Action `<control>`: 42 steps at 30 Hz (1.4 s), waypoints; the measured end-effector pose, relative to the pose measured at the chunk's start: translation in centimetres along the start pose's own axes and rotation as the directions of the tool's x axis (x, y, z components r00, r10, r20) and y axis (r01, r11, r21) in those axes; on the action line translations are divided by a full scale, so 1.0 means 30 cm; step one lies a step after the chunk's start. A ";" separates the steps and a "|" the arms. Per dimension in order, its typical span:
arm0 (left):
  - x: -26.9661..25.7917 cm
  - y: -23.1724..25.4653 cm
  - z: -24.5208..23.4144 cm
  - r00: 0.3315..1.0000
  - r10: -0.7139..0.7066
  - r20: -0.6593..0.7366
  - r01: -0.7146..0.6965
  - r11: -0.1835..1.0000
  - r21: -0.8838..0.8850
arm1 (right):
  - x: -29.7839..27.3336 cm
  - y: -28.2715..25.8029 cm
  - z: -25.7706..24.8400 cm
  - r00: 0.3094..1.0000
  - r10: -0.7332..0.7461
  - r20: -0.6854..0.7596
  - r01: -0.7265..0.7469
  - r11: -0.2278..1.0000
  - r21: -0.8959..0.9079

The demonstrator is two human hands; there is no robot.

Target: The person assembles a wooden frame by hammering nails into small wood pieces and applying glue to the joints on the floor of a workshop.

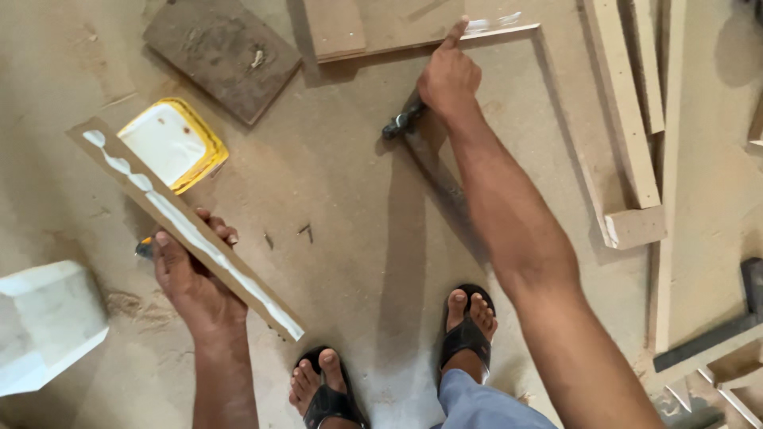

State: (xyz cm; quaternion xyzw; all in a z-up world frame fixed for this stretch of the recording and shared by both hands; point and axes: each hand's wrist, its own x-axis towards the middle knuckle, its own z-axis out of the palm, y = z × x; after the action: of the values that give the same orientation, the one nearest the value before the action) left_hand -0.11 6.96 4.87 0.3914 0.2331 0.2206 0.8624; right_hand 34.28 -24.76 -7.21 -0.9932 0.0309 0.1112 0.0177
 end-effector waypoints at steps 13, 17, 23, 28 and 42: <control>-0.017 -0.022 0.076 1.000 -0.003 0.007 0.002 0.999 0.054 | -0.032 0.100 -0.157 0.749 -0.639 -0.175 0.585 0.763 -0.275; -0.029 -0.042 0.098 1.000 -0.022 -0.008 0.023 0.997 0.074 | -0.058 0.122 -0.237 0.857 -0.434 0.278 0.007 0.550 0.835; -0.058 -0.030 0.134 1.000 -0.010 0.003 0.009 0.994 0.111 | -0.039 0.118 -0.183 0.897 -0.433 0.091 0.344 0.811 0.473; -0.078 -0.021 0.168 1.000 0.014 0.019 -0.017 0.992 0.122 | -0.016 0.143 -0.180 0.741 -0.657 -0.138 0.621 0.749 -0.229; -0.017 -0.273 0.486 0.997 0.007 0.072 -0.047 0.820 0.570 | -0.646 0.281 -0.381 0.700 -0.617 -0.359 0.712 0.567 0.413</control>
State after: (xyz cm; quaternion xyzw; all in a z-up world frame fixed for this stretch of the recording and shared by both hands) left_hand 9.48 -6.56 7.14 0.6421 0.2539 0.1395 0.7098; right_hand 17.39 -32.55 7.99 -0.8915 -0.3158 -0.0037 0.3249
